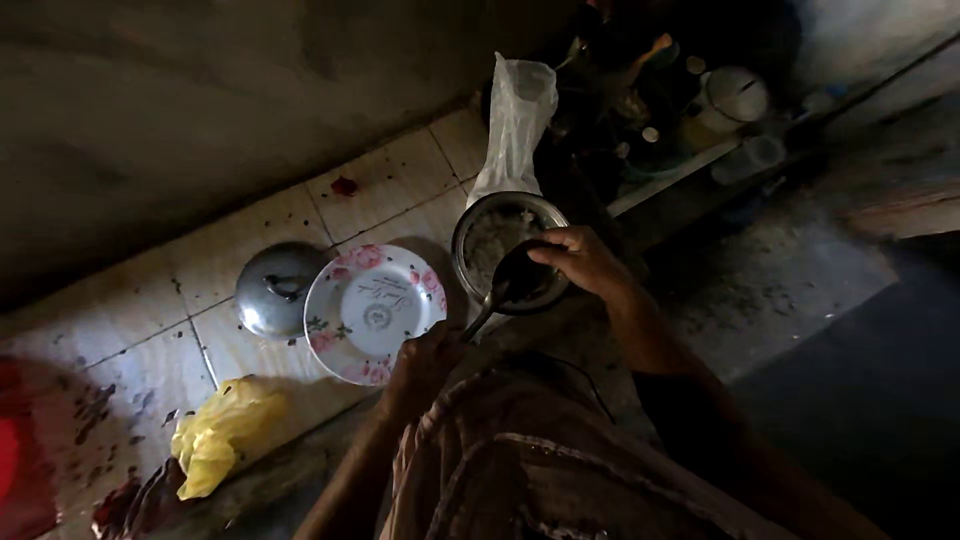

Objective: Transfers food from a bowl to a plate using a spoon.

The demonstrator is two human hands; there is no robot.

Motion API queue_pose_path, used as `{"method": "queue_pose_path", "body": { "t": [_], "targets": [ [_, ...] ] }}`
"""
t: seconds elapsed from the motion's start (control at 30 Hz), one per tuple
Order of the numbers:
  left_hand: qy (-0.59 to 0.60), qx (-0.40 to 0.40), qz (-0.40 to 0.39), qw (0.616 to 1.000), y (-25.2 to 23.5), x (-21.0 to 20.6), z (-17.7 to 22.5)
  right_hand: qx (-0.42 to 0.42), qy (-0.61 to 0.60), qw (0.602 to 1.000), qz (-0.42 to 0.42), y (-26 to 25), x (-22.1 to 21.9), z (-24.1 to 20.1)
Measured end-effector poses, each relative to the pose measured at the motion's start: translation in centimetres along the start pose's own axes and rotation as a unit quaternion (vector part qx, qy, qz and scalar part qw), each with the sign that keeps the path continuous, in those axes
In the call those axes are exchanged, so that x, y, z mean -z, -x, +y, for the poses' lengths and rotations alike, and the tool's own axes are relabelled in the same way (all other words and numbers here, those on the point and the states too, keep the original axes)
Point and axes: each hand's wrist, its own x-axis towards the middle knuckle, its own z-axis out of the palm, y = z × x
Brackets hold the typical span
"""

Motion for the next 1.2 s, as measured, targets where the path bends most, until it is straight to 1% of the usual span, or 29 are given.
{"method": "queue_pose_path", "body": {
  "t": [0.03,0.1,0.17,0.2,0.23,0.3,0.33,0.37,0.43,0.47,0.53,0.7,0.83,0.9,0.93,0.97,1.07,1.2],
  "targets": [
    [-0.004,0.000,-0.005,1.000,-0.4,-0.4,0.6,0.002,0.005,1.000,0.010,0.0,0.4,0.0],
    [-0.051,-0.019,0.033,0.998,-1.4,-1.3,1.3,0.005,0.001,1.000,0.014,-0.2,0.8,0.0],
    [-0.139,-0.031,0.087,0.986,-2.3,-1.1,2.0,0.004,-0.007,1.000,0.019,-0.3,1.7,0.3],
    [-0.195,-0.023,0.101,0.975,-2.9,-0.5,2.3,-0.008,0.005,0.999,0.031,-0.6,2.6,0.7],
    [-0.255,0.002,0.096,0.962,-3.4,0.3,2.7,-0.035,0.022,0.998,0.050,-1.1,3.6,1.5],
    [-0.363,0.069,0.041,0.928,-4.5,1.8,3.6,-0.090,0.074,0.988,0.104,-2.4,5.0,4.4],
    [-0.408,0.100,-0.003,0.908,-5.2,2.3,4.3,-0.126,0.093,0.982,0.107,-3.0,5.1,5.9],
    [-0.442,0.108,-0.035,0.890,-5.9,2.5,4.9,-0.162,0.097,0.977,0.099,-3.6,4.9,7.1],
    [-0.486,0.110,-0.098,0.861,-7.3,2.6,6.2,-0.217,0.078,0.970,0.078,-4.4,4.0,7.9],
    [-0.497,0.112,-0.122,0.852,-8.0,2.5,6.9,-0.229,0.065,0.968,0.079,-4.6,3.4,8.0],
    [-0.515,0.112,-0.150,0.836,-9.1,2.4,7.4,-0.222,0.057,0.968,0.101,-4.9,2.5,7.8],
    [-0.539,0.096,-0.159,0.822,-9.8,3.1,7.2,-0.161,0.070,0.976,0.125,-4.3,0.4,5.1],
    [-0.541,0.103,-0.176,0.816,-9.9,4.1,7.3,-0.128,0.080,0.978,0.145,-4.1,-1.2,3.8],
    [-0.515,0.093,-0.168,0.835,-9.9,4.0,6.0,-0.144,0.081,0.974,0.152,-3.8,-1.8,4.0],
    [-0.491,0.092,-0.162,0.851,-9.8,3.8,5.2,-0.159,0.076,0.972,0.157,-3.5,-1.9,4.2],
    [-0.478,0.100,-0.165,0.857,-9.8,3.4,4.7,-0.169,0.066,0.969,0.169,-3.4,-2.0,4.5],
    [-0.464,0.128,-0.184,0.857,-10.4,2.2,4.2,-0.185,0.055,0.961,0.198,-2.6,-2.3,5.0],
    [-0.454,0.131,-0.202,0.858,-11.1,1.2,3.3,-0.196,0.052,0.956,0.210,-1.8,-2.5,5.6]
  ]
}}
